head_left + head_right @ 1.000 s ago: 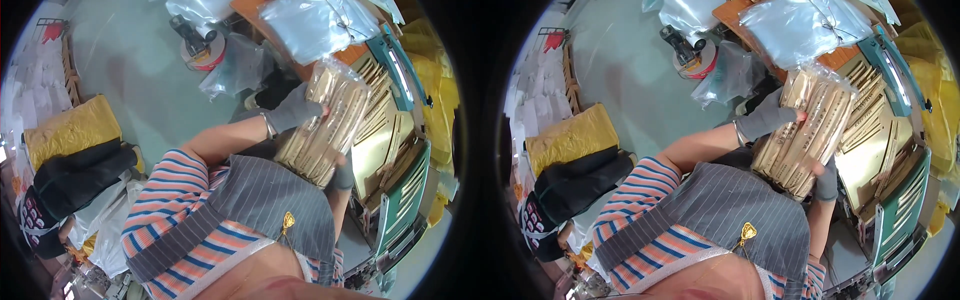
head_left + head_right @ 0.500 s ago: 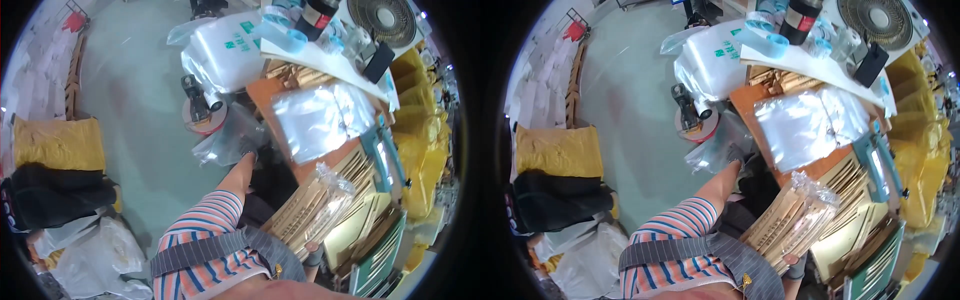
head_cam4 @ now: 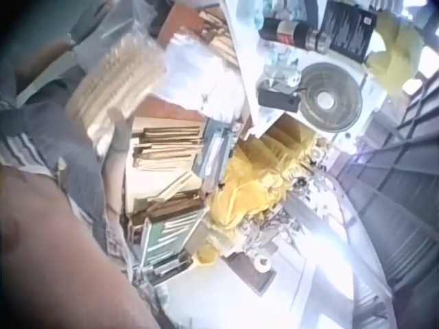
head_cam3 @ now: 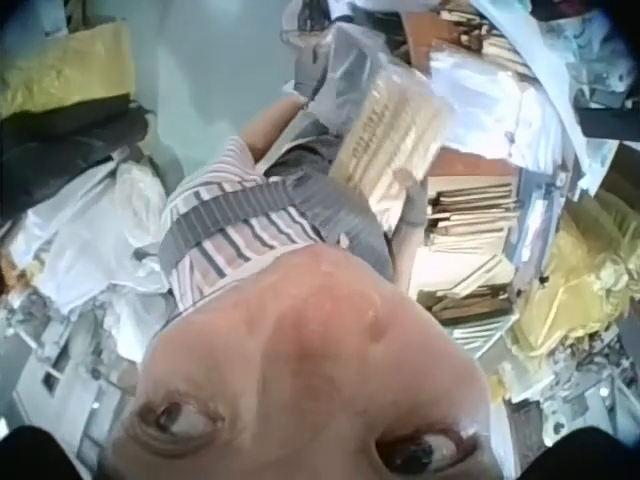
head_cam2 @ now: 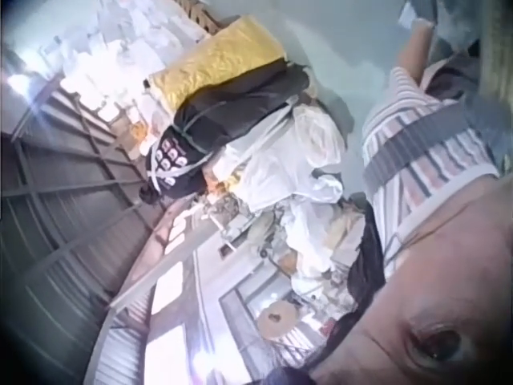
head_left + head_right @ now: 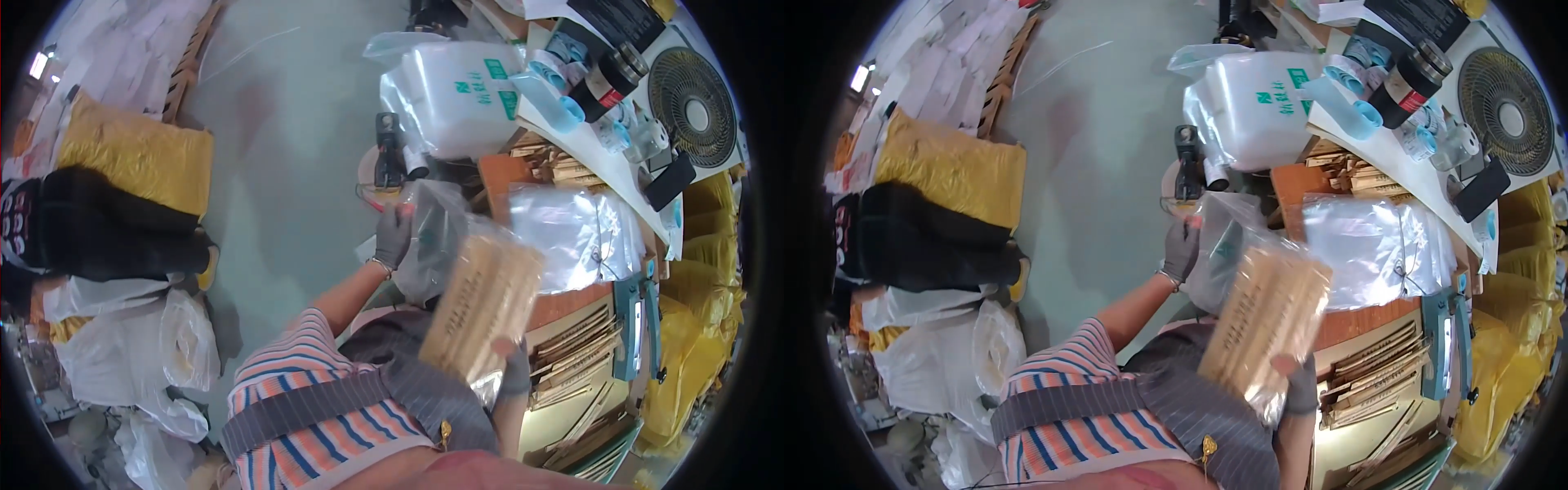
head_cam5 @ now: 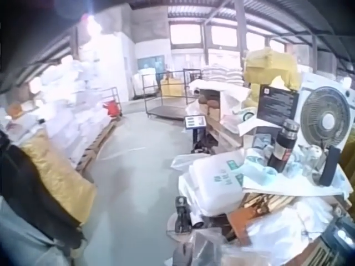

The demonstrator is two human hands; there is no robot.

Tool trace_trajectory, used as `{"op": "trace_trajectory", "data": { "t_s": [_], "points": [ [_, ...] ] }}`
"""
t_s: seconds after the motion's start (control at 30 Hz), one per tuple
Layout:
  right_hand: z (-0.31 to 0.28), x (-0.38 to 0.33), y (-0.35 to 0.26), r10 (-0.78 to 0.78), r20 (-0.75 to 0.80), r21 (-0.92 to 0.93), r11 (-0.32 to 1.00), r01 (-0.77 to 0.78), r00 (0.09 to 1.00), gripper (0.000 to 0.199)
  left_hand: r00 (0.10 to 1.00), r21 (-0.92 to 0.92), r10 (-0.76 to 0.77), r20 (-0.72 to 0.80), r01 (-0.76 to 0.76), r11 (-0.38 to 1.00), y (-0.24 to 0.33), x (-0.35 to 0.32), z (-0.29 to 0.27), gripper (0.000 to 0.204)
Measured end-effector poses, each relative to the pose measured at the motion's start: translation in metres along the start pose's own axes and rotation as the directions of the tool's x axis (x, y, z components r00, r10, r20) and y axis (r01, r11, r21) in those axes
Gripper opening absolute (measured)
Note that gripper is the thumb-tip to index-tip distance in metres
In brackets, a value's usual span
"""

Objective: Manually picking up bundles of wooden sticks and placing them into plastic bags for packaging.

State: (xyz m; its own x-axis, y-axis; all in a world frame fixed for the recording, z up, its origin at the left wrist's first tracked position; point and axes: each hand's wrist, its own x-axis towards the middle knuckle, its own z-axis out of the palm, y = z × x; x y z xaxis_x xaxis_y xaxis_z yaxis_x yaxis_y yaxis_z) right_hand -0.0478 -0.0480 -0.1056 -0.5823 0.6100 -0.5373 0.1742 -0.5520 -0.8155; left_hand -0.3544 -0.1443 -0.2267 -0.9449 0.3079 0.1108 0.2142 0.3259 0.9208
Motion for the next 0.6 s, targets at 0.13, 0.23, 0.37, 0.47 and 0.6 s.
{"op": "trace_trajectory", "data": {
  "t_s": [0.13,0.23,0.37,0.47,0.6],
  "points": [
    [0.047,0.060,-0.019,0.188,0.409,-0.254,0.963,-0.087,0.893,0.043,0.967,-0.228,0.126,0.223,-0.073,0.971,0.096,-0.014,-0.065,0.021],
    [0.026,0.125,-0.004,-0.075,0.668,-0.577,0.576,0.579,0.740,0.045,0.913,-0.372,0.249,0.324,-0.119,0.921,0.177,-0.071,-0.090,0.020],
    [0.138,0.040,-0.078,-0.275,0.628,-0.776,-0.153,0.612,0.728,0.062,0.860,-0.394,0.508,0.042,-0.453,0.800,0.191,-0.080,-0.091,0.015],
    [0.118,0.035,-0.068,-0.056,0.670,-0.718,0.204,0.666,0.740,0.062,0.908,-0.382,0.419,-0.012,-0.391,0.837,0.241,-0.095,-0.092,0.015],
    [0.066,0.077,-0.033,-0.112,0.771,-0.093,0.954,0.285,0.627,0.049,0.527,-0.651,0.804,0.275,-0.513,0.560,0.251,-0.139,-0.102,0.022]
  ]
}}
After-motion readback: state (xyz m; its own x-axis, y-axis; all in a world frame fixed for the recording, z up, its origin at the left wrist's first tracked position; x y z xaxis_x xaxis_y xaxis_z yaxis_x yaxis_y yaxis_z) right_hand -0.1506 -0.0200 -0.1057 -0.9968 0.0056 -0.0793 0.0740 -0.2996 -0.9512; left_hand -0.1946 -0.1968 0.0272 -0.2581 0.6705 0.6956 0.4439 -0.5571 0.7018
